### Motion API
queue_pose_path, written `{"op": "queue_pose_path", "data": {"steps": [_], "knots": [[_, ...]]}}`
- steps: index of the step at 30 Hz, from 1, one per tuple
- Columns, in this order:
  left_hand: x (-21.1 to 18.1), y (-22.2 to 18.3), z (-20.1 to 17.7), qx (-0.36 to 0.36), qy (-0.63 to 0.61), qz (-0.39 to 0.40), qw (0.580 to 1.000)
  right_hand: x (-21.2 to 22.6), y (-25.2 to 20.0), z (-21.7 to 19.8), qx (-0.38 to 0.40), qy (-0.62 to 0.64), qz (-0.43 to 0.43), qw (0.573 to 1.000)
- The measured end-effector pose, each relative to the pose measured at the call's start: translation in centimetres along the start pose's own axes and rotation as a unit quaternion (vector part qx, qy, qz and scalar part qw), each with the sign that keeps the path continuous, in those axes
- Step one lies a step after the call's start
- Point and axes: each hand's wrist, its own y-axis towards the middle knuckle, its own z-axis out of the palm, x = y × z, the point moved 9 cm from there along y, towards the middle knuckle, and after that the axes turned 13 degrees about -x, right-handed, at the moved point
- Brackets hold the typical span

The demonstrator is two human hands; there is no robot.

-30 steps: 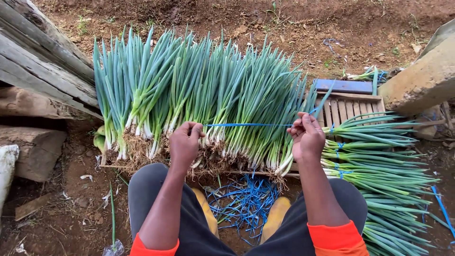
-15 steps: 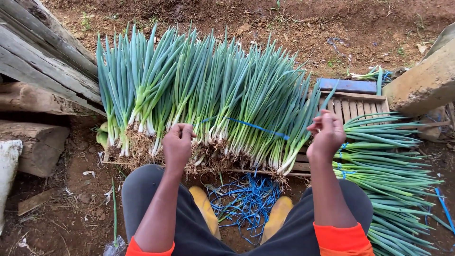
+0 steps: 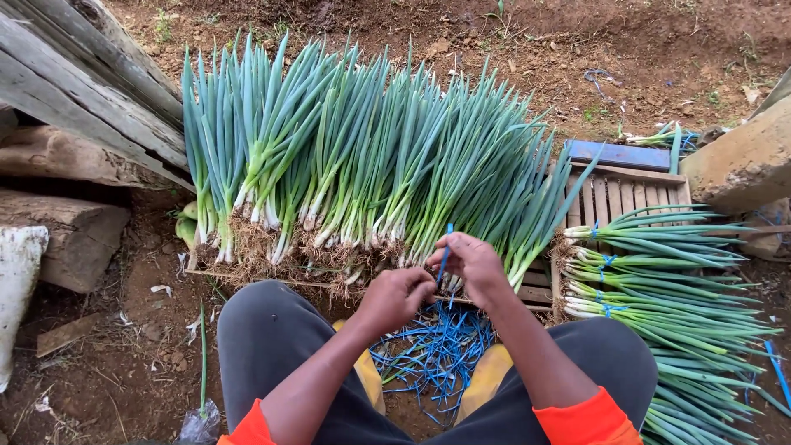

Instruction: Bundling harvested green onions using plastic ties on a wooden platform.

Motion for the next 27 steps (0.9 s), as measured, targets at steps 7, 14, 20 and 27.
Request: {"op": "queue_pose_path", "data": {"steps": [7,14,20,27], "knots": [[-0.5,-0.9,2.4,0.111,0.041,0.064,0.991,1.9,3.5,-4.3,-0.027,0.150,-0.036,0.988],[3.2,0.4,0.7,0.224,0.147,-0.053,0.962,3.6,4.1,-6.6,-0.075,0.187,-0.066,0.977],[18.0,9.2,-4.0,-0.060,0.281,-0.114,0.951,4.4,3.0,-6.2,-0.098,0.151,-0.091,0.979],[23.4,11.5,-2.7,-0.131,0.373,-0.108,0.912,5.2,2.4,-7.1,-0.129,0.136,-0.117,0.975]]}}
